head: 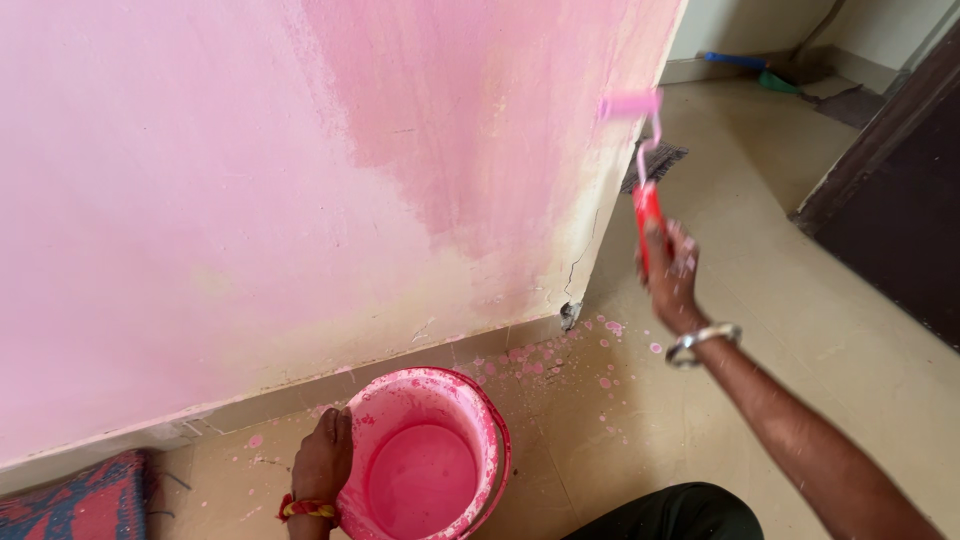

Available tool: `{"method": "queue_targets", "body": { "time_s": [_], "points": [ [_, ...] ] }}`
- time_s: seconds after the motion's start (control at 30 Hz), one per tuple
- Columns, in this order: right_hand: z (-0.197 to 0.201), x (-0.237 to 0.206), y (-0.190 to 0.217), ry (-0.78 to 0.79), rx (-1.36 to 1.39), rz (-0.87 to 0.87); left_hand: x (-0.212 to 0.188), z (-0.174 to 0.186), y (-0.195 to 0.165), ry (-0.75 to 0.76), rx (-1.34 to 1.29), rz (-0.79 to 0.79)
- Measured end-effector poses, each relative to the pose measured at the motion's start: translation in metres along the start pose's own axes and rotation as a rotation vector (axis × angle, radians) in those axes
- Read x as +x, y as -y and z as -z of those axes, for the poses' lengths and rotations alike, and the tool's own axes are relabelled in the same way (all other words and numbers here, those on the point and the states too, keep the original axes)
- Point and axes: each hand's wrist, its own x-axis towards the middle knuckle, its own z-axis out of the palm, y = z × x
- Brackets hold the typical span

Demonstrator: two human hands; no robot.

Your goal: The person sits on the floor and paints a wall pink using a paint roller, repeatedly dipping the roller into a bucket of pink paint on the floor and rolling it onto the wall near the corner and lower edge.

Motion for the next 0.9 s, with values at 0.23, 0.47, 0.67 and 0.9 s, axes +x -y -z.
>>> {"method": "queue_targets", "body": {
  "time_s": [0.23, 0.47, 0.67, 0.9],
  "points": [
    [0.029, 0.115, 0.087, -0.03, 0.134, 0.2, -0.004, 0.001, -0.005, -0.013, 0.018, 0.0],
    [0.054, 0.179, 0.139, -0.025, 0.227, 0.087, -0.006, 0.005, -0.009, -0.011, 0.025, -0.02],
    [0.041, 0.126, 0.08, -0.028, 0.149, 0.083, -0.007, 0.005, -0.007, -0.034, 0.082, -0.055],
    [0.015, 0.008, -0.021, 0.049, 0.071, -0.1, -0.009, 0.004, -0.008, -0.028, 0.001, -0.061]
  ]
}}
